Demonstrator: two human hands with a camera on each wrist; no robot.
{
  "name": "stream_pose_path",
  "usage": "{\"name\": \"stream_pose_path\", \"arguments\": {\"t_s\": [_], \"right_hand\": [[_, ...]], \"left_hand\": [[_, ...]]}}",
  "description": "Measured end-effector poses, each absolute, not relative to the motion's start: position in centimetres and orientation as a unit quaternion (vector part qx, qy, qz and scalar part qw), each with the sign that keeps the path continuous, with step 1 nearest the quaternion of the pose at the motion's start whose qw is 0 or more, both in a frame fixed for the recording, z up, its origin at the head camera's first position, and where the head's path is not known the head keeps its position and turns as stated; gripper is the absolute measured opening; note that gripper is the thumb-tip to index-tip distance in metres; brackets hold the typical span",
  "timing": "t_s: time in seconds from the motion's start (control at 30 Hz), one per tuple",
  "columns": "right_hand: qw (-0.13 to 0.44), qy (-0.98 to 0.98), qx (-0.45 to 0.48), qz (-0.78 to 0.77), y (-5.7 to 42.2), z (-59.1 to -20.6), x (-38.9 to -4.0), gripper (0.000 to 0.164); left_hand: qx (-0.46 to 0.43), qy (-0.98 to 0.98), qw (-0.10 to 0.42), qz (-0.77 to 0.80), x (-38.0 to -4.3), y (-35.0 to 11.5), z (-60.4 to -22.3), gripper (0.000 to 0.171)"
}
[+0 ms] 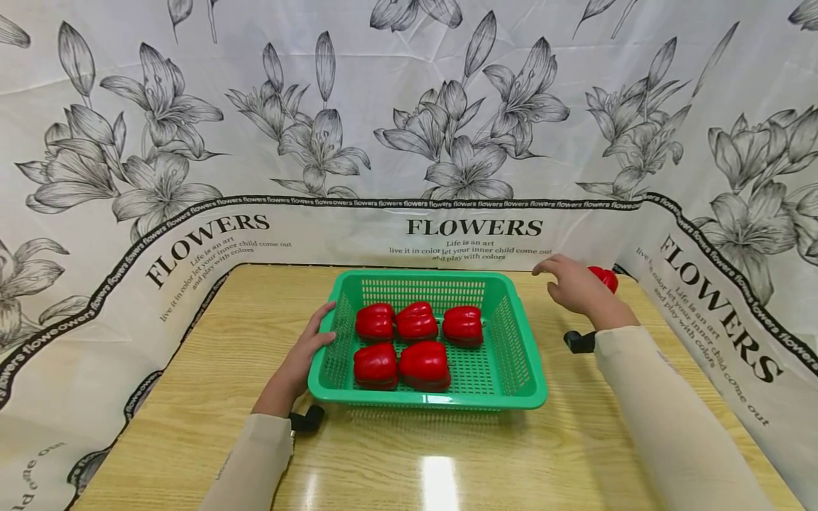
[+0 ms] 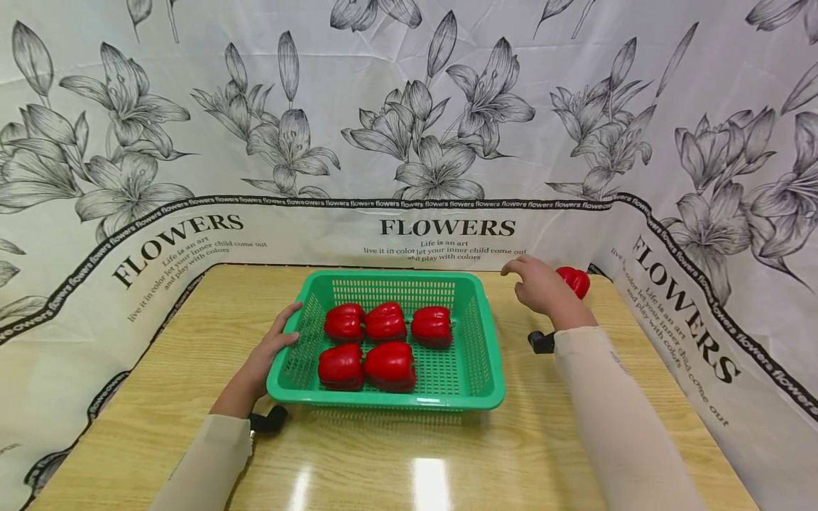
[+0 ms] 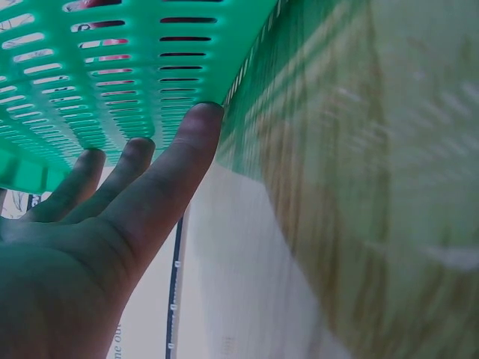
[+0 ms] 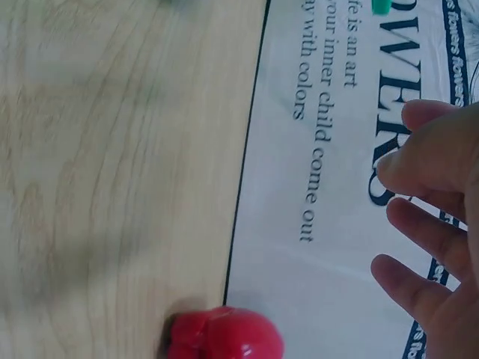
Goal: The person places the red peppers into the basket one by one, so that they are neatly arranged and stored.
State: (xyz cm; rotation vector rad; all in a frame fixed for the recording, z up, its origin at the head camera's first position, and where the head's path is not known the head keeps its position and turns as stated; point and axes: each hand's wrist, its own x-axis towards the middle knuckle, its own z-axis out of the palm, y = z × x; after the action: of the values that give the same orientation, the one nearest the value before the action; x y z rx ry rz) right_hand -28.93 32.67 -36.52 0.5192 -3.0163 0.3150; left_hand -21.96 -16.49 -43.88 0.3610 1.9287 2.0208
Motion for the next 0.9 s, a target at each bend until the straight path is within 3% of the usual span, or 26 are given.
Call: {"name": "stream_pose_path", "arguments": {"t_s": [0.57, 0.9], "right_hand": [[0.036, -0.988, 0.120, 0.086, 36.5, -38.4, -29.7, 0.042], [0.051, -0.990, 0.102, 0.082, 38.1, -39.2, -30.0, 0.033]], "left_hand": [[0.122, 0.676, 0.158, 0.709, -22.2, -16.6, -44.2, 0.053], [0.122, 0.679, 0.154, 0.708, -23.1, -16.9, -45.8, 0.051]]}}
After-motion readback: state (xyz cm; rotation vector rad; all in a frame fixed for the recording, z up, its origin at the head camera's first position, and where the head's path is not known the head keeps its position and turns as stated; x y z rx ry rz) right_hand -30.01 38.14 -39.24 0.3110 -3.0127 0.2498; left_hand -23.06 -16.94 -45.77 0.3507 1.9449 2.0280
